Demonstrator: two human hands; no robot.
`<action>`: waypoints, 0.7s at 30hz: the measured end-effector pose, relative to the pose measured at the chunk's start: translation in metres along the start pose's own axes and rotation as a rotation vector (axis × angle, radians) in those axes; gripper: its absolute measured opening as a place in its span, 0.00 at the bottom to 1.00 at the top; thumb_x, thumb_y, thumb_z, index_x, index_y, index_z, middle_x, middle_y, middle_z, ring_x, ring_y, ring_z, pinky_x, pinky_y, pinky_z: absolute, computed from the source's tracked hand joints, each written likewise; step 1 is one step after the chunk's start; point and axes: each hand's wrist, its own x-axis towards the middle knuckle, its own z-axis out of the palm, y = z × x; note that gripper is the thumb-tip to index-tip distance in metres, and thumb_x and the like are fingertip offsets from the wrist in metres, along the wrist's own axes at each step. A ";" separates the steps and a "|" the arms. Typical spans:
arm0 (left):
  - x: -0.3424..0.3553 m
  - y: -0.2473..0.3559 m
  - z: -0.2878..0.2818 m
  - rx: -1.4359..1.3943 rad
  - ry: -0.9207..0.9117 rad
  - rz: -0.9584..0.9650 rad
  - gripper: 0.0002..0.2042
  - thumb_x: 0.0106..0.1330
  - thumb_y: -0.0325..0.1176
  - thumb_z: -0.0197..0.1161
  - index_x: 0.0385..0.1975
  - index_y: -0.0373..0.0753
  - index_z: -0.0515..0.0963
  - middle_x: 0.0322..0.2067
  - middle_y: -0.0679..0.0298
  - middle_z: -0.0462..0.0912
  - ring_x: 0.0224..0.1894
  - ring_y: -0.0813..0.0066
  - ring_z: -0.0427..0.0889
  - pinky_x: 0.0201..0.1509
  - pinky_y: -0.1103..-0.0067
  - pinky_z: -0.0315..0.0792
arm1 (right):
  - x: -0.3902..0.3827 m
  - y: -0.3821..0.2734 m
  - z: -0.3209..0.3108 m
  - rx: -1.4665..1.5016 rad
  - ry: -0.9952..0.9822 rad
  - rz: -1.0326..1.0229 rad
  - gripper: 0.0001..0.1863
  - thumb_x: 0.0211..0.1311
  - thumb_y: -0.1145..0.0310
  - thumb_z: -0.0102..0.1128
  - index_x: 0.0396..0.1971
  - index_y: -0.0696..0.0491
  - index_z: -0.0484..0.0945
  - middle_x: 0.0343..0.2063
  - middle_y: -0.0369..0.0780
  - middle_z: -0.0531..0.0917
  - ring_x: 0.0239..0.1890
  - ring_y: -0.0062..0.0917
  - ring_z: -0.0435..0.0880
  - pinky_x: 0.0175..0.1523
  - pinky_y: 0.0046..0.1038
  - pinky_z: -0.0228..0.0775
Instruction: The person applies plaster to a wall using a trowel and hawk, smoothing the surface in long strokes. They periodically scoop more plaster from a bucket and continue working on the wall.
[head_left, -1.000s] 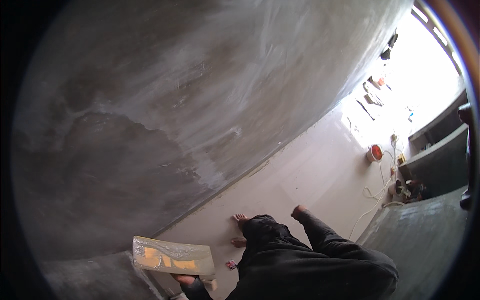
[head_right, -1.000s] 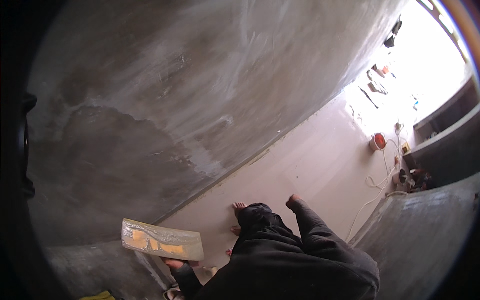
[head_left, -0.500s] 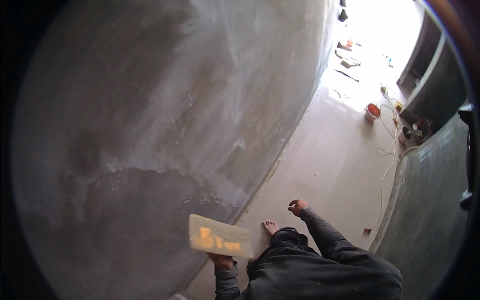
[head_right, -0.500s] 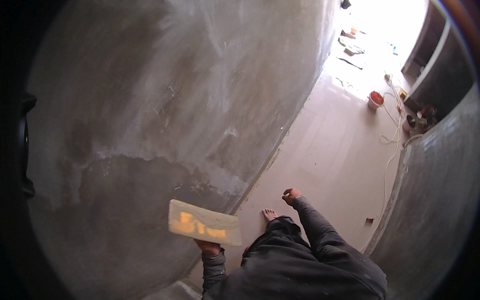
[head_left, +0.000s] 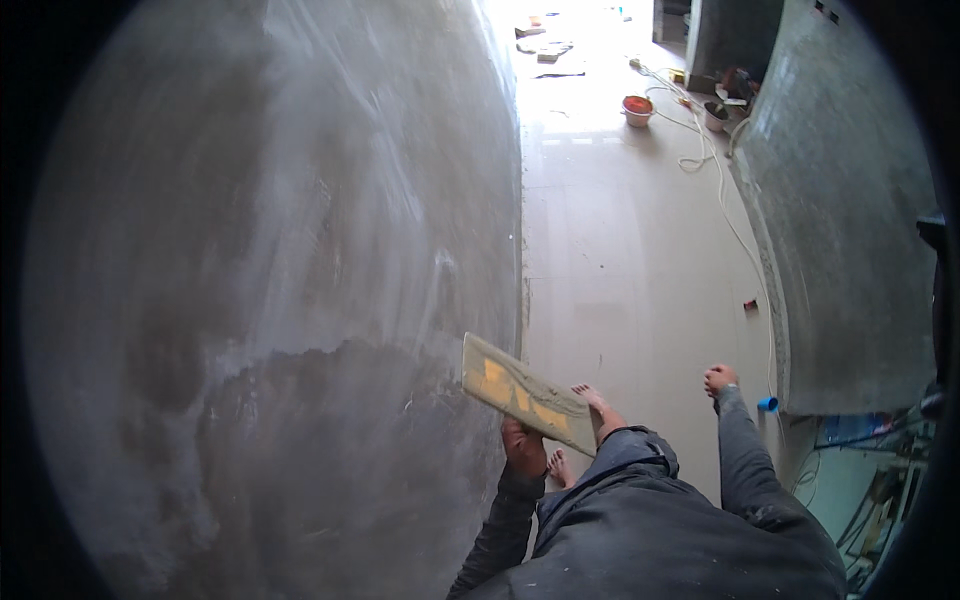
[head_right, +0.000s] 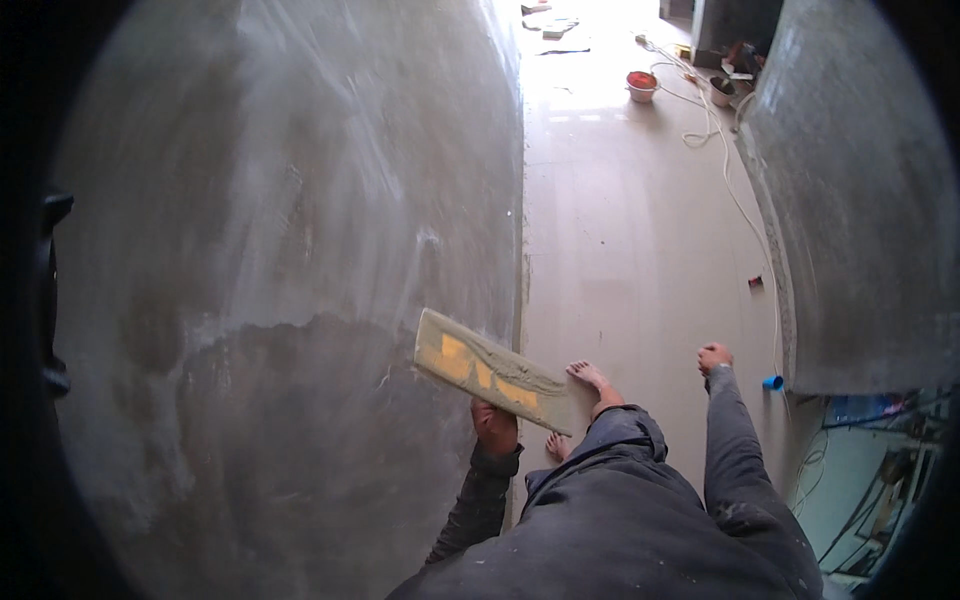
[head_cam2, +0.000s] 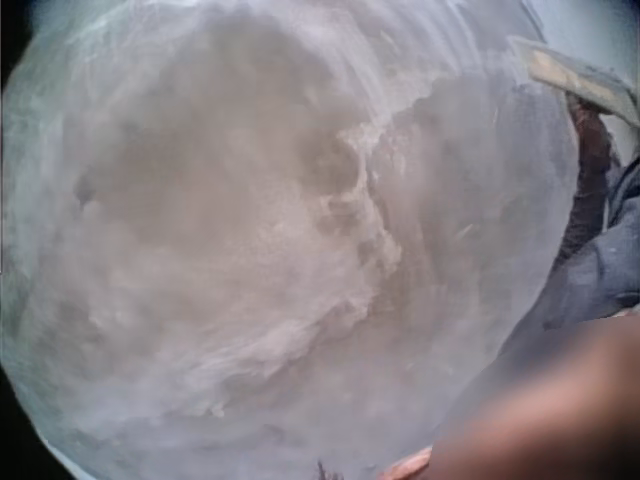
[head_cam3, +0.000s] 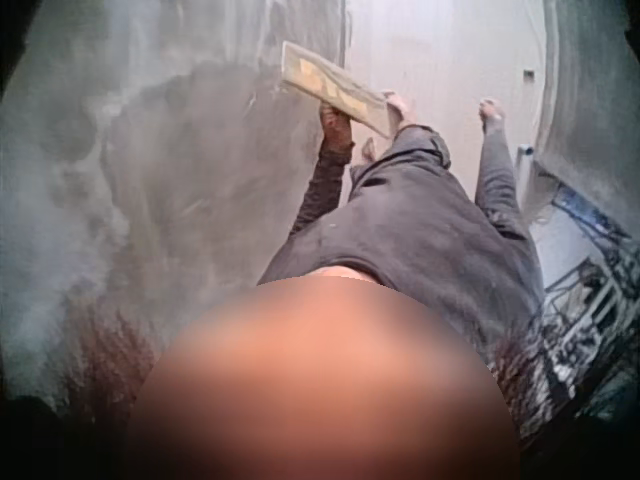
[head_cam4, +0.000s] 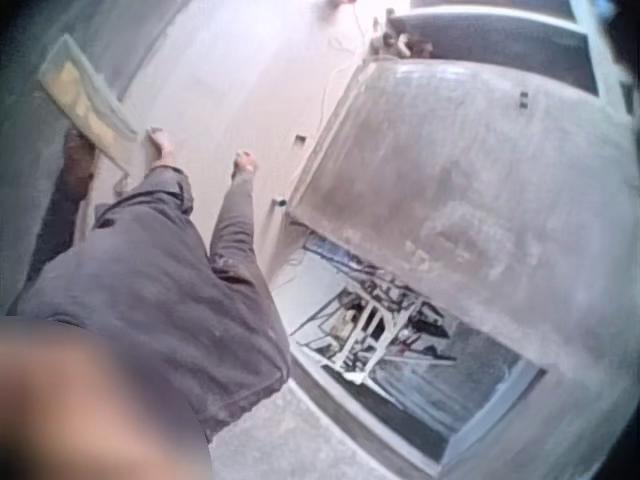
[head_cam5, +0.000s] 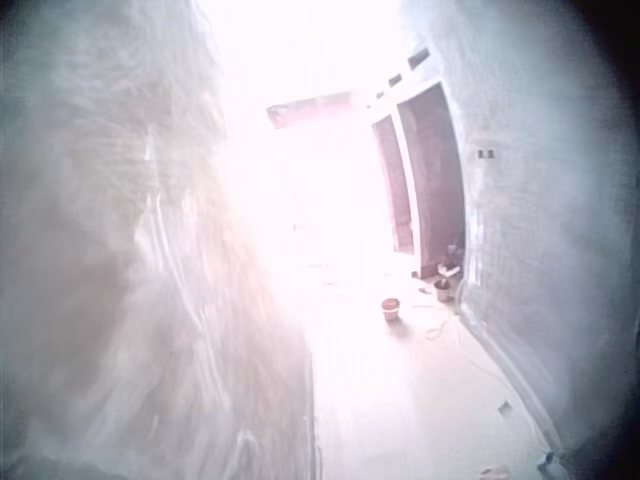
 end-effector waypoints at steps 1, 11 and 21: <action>0.000 -0.001 -0.006 -0.015 -0.035 -0.045 0.15 0.74 0.34 0.60 0.52 0.30 0.77 0.47 0.60 0.84 0.50 0.71 0.82 0.57 0.73 0.75 | -0.020 0.028 -0.018 -0.117 0.090 0.031 0.02 0.65 0.74 0.58 0.35 0.53 0.79 0.16 0.35 0.77 0.17 0.25 0.77 0.19 0.31 0.68; 0.010 -0.008 -0.017 -0.505 -0.166 -0.495 0.11 0.75 0.31 0.55 0.51 0.34 0.77 0.46 0.59 0.85 0.47 0.68 0.86 0.54 0.71 0.81 | -0.265 0.267 0.015 -0.396 -0.029 0.362 0.06 0.64 0.73 0.59 0.32 0.58 0.83 0.19 0.41 0.83 0.16 0.27 0.81 0.21 0.33 0.73; 0.038 -0.094 -0.045 -0.705 -0.501 -1.011 0.25 0.76 0.52 0.50 0.59 0.36 0.76 0.52 0.55 0.84 0.49 0.59 0.87 0.53 0.64 0.83 | -0.347 0.262 0.081 0.058 0.429 0.234 0.06 0.65 0.72 0.58 0.34 0.54 0.84 0.21 0.37 0.84 0.20 0.22 0.81 0.24 0.28 0.73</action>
